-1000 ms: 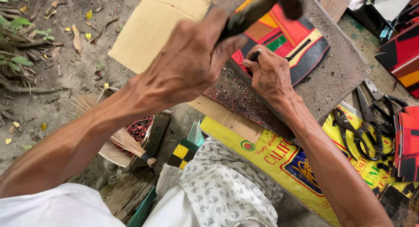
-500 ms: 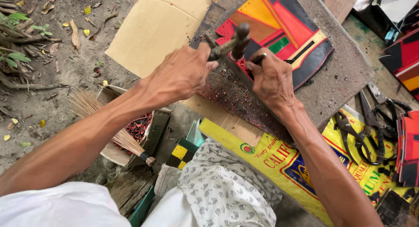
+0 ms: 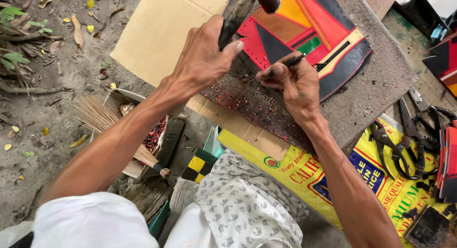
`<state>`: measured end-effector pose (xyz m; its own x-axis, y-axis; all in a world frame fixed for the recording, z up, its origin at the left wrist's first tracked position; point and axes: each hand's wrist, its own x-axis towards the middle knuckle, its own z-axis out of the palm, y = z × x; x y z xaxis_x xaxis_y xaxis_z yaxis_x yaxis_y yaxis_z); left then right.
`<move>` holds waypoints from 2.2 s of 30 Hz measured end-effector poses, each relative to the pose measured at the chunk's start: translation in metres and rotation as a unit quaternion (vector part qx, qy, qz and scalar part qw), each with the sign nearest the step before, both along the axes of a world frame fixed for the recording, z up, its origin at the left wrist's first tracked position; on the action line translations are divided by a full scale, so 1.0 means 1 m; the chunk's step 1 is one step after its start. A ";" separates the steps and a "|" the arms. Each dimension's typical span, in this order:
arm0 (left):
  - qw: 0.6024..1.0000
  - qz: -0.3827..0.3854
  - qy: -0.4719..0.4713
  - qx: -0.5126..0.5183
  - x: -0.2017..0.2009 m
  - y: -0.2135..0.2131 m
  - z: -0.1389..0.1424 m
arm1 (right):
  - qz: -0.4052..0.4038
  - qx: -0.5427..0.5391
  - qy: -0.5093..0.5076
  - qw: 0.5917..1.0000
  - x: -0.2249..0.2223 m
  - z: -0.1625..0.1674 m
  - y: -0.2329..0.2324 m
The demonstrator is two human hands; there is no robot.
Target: The person sits on the ground and hammers a punch along the edge of a colorful patterned leather panel resting on a stone slab, moving the punch to new spots and repositioning the panel to punch a series of holes along its border.
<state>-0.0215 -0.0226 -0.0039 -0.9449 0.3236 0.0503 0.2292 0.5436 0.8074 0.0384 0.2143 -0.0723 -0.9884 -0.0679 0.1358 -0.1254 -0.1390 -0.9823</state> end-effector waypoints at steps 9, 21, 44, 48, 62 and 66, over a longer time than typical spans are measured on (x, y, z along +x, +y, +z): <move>0.997 -0.023 0.074 0.022 -0.019 0.034 -0.055 | -0.013 0.112 0.008 0.994 -0.014 0.031 0.028; 0.995 -0.065 0.073 -0.002 -0.026 0.025 -0.051 | 0.019 0.265 -0.022 0.964 -0.016 0.025 0.010; 0.968 -0.153 0.201 0.002 0.026 0.002 0.070 | -0.014 0.407 0.164 0.898 -0.018 0.018 0.003; 0.976 -0.155 0.119 -0.101 0.024 0.003 0.079 | -0.022 0.425 0.154 0.892 -0.018 0.019 0.002; 0.973 -0.144 0.067 -0.169 0.030 0.002 0.093 | -0.023 0.410 0.198 0.890 -0.018 0.021 0.000; 0.950 -0.162 0.265 0.039 0.035 -0.005 0.102 | -0.016 0.406 0.195 0.893 -0.017 0.020 0.000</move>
